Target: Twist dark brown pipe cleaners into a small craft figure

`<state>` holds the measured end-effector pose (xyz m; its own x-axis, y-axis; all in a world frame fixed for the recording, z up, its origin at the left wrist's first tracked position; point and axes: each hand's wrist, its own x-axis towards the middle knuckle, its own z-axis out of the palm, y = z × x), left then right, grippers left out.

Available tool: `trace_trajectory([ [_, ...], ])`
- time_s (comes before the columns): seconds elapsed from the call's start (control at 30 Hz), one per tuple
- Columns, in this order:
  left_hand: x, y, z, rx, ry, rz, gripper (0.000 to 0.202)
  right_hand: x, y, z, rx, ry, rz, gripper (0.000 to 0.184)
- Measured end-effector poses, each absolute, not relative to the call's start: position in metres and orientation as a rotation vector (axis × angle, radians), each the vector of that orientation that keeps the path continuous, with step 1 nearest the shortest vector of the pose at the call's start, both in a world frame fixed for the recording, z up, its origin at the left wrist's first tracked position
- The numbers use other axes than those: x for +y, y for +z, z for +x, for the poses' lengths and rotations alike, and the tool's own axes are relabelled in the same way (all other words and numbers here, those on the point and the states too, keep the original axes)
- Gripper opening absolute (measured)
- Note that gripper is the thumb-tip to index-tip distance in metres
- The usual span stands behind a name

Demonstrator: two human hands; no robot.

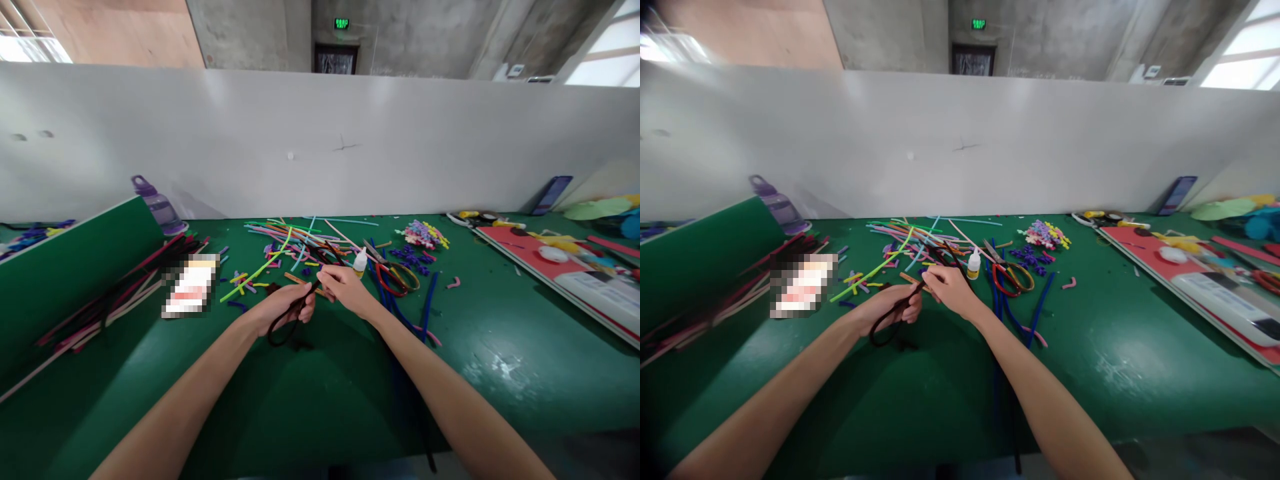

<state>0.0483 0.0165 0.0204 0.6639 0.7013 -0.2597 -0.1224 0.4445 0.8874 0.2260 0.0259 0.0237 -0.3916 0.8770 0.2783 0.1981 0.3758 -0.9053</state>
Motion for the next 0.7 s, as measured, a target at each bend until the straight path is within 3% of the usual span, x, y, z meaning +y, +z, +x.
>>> trace_trajectory([
  [0.7, 0.0143, 0.0212, 0.0472, 0.730, 0.506, 1.055, 0.042, 0.0292, 0.0261, 0.2302, -1.746, 1.031, -0.965, 0.036],
])
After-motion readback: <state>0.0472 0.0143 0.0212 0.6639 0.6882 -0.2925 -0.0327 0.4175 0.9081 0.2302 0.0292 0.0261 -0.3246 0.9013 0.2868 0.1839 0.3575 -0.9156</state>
